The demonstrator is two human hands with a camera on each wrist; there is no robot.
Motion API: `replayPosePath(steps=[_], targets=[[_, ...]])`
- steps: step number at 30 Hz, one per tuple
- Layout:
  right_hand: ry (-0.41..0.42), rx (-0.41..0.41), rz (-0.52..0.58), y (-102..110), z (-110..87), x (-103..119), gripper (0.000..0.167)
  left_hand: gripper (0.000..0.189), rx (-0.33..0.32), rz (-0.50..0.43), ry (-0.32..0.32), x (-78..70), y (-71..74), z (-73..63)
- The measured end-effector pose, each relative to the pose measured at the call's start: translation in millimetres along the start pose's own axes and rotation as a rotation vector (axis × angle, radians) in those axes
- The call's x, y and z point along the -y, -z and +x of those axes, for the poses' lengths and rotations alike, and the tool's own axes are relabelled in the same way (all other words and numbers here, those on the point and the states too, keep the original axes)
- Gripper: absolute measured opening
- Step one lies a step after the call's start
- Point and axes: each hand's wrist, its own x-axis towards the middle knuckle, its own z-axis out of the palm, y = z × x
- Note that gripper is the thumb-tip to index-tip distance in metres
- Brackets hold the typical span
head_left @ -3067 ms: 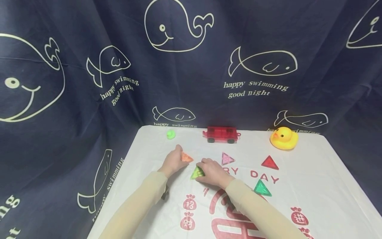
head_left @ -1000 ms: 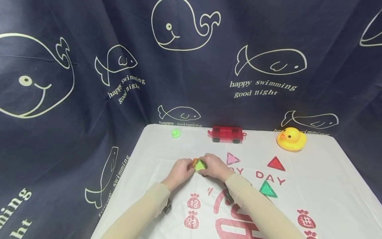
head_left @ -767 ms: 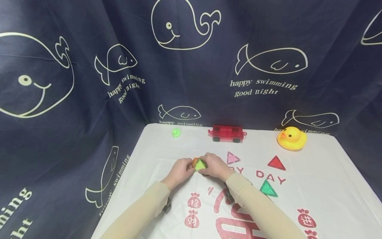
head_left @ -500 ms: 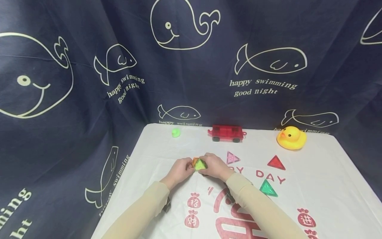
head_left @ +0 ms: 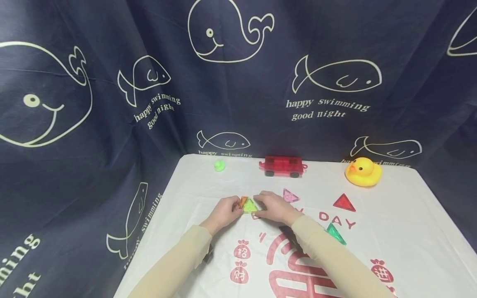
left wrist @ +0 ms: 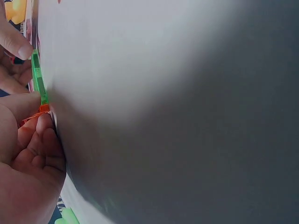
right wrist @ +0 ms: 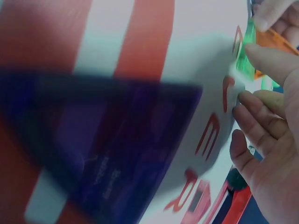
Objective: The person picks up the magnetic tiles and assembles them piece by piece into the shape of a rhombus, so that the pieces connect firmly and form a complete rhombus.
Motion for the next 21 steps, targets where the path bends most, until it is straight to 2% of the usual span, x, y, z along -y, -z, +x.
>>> replayPosePath(steps=[2, 5, 9, 11, 14, 21], targets=[[-0.011, -0.008, -0.005, 4, -4.9, -6, 0.060, 0.015, 0.001, -0.002, 0.001, 0.3, -0.4, 0.6], [0.018, -0.043, -0.038, 9, -11.7, -18, 0.056, 0.018, 0.000, -0.008, 0.005, 0.8, -0.6, 1.3], [0.084, -0.133, -0.111, 13, -19.1, -38, 0.054, 0.019, 0.001, -0.008, 0.009, 1.8, -0.9, 1.4], [0.086, -0.176, -0.136, 16, -22.8, -49, 0.055, 0.019, 0.001, -0.008, 0.005, 2.0, -1.2, 1.5], [0.050, -0.213, -0.143, 20, -29.7, -63, 0.056, 0.019, 0.003, -0.005, 0.004, 2.6, -1.9, 1.9], [-0.052, -0.214, -0.112, 30, -43.7, -87, 0.062, 0.018, 0.003, 0.002, 0.006, 3.5, -2.8, 2.4]])
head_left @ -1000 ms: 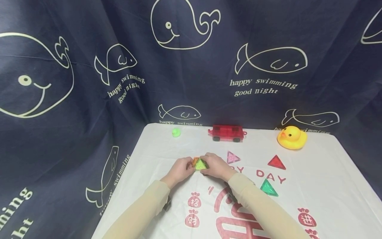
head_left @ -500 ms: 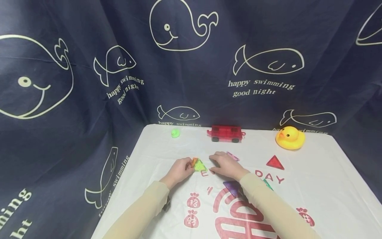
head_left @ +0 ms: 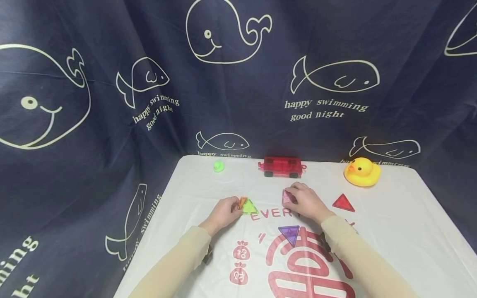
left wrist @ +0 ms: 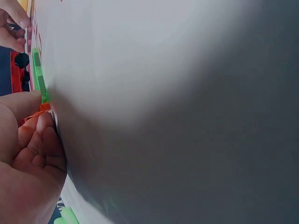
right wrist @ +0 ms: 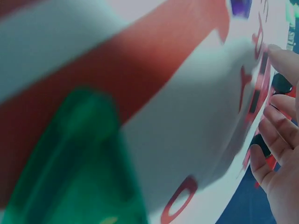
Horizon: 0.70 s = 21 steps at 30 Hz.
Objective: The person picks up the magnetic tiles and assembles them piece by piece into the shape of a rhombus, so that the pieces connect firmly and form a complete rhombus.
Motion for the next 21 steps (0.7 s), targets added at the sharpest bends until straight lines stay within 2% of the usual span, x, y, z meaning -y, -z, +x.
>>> replayPosePath(steps=[8, 15, 21], targets=[[-0.058, 0.017, -0.001, -1, -5.3, -16, 0.064, 0.017, 0.004, 0.005, 0.008, 1.8, -1.2, 1.6], [-0.082, 0.057, 0.033, -1, -2.4, -13, 0.068, 0.018, 0.005, 0.008, 0.023, 3.2, -2.6, 1.5], [-0.110, 0.055, 0.049, -3, 0.4, -10, 0.074, 0.015, -0.016, -0.005, -0.008, 2.1, -1.8, -0.1]])
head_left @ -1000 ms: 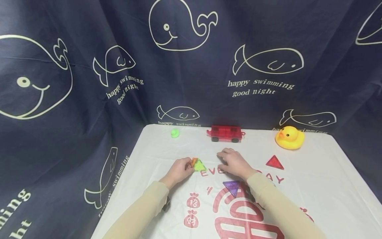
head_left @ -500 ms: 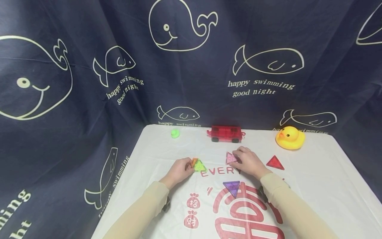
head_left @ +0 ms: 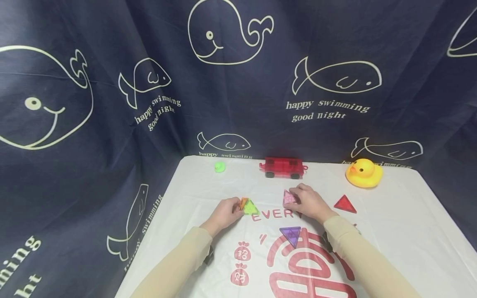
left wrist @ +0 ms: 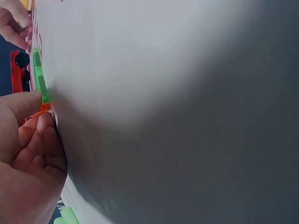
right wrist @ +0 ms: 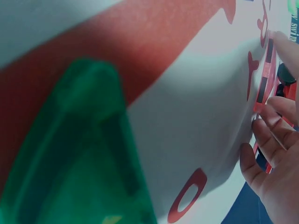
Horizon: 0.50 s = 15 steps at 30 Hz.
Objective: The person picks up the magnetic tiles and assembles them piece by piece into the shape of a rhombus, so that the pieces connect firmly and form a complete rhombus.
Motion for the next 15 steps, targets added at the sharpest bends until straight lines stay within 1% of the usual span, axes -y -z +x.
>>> replayPosePath(steps=[8, 15], targets=[[0.000, -0.036, 0.032, -3.1, 1.3, 2.3, 0.068, 0.017, 0.005, 0.003, -0.018, -1.2, 0.9, -0.5], [-0.034, -0.002, 0.086, -3.9, 4.6, 4.7, 0.067, 0.016, 0.001, 0.008, -0.020, -2.6, 2.3, -1.5]])
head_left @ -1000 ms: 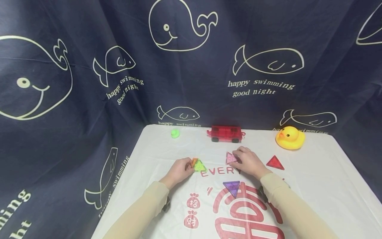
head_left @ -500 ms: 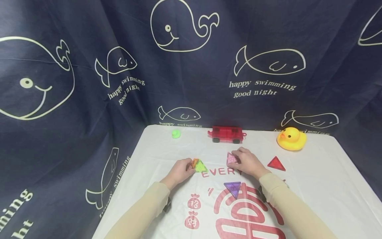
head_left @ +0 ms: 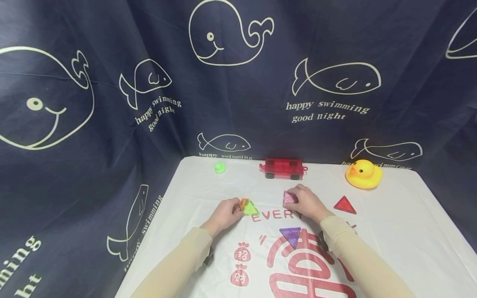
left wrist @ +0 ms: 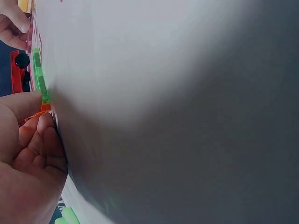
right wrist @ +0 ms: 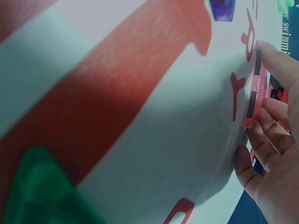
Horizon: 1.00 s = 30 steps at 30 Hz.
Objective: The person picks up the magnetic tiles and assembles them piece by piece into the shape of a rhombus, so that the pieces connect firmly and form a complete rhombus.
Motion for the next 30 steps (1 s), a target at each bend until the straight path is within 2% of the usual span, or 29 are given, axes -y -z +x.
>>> replayPosePath(steps=[12, 21, 30], targets=[[-0.043, -0.001, 0.102, 6, 1.5, 4, 0.064, 0.017, -0.005, -0.004, 0.005, 0.1, -1.8, -0.1], [-0.076, 0.017, 0.134, 16, -1.9, 0, 0.054, 0.019, -0.003, 0.003, 0.012, -1.2, -1.9, 0.0], [-0.126, 0.023, 0.154, 14, -6.6, -6, 0.046, 0.022, 0.002, 0.032, 0.033, -5.9, -1.4, -1.9]])
